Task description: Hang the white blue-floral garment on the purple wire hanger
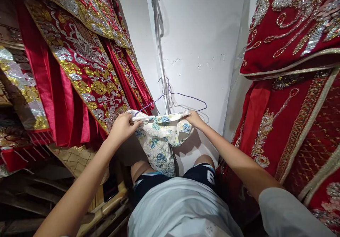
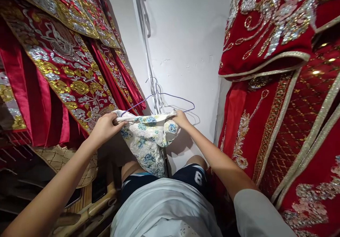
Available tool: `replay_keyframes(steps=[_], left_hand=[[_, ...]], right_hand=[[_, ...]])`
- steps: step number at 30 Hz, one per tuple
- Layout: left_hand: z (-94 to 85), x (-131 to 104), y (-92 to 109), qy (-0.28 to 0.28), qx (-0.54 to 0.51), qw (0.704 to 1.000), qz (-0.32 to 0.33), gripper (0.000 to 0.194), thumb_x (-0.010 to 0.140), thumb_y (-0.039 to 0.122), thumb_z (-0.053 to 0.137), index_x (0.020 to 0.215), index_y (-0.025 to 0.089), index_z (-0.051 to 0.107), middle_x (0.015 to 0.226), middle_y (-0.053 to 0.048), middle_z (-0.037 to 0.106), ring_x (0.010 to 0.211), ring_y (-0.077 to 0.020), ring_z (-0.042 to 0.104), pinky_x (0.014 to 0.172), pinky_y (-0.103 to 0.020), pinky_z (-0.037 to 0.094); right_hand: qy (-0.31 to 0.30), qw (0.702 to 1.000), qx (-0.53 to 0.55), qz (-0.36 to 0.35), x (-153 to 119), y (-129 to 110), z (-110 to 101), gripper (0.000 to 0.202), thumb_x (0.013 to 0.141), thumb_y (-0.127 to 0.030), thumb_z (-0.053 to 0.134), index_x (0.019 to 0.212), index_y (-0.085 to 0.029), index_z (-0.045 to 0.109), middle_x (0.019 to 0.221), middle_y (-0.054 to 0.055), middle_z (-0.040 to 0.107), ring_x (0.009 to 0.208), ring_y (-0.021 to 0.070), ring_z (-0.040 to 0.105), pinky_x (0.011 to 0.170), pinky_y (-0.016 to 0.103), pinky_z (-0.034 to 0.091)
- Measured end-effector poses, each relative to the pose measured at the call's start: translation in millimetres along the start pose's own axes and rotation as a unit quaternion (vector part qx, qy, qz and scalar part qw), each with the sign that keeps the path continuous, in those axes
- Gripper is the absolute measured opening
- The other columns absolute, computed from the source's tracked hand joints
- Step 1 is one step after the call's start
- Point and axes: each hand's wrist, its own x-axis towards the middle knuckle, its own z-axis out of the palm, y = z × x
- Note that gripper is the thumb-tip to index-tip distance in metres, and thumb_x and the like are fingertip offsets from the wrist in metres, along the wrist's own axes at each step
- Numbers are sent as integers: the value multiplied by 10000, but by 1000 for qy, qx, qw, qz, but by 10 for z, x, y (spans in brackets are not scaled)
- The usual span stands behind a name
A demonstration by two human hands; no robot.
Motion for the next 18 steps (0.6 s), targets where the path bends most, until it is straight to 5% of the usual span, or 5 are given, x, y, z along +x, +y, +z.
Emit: replay_keyframes(steps=[5,11,14,16,18], left_hand=[[96,420,126,20,-129,989,64,303,839,471,559,739,185,557,935,-113,661,871,-266,610,749,-329,450],[396,769,260,19,-230,972,51,368,905,366,506,1216,171,532,852,-43,663,771,-204,603,745,-303,443],[492,796,244,7,-245,969,38,275,918,273,430,1094,167,613,895,-60,684,807,-198,616,768,-288,445],[514,798,238,4,-247,969,32,273,916,260,415,1055,158,627,909,-71,690,818,-205,619,775,-288,449],[513,809,246,-7,-243,969,38,286,925,269,400,1067,159,621,897,-74,686,808,-212,616,780,-298,453]], right_hand=[[-22,1000,3,-18,-93,-115,6,130,626,-294,607,621,-170,645,661,33,673,692,218,614,652,304,472],[-52,998,10,-45,-170,-150,-41,169,632,-227,549,686,-161,695,750,58,730,757,237,662,712,325,516],[38,995,16,-96,-165,-174,-258,502,607,-187,591,1090,-151,722,1045,100,748,928,250,672,858,353,514],[153,983,4,-106,-116,-175,-448,790,597,-199,658,1377,-126,553,1112,135,726,903,258,669,846,375,518],[221,970,-36,-90,-35,-162,-643,891,590,-248,720,1429,-71,481,1070,162,721,853,270,660,802,387,519]])
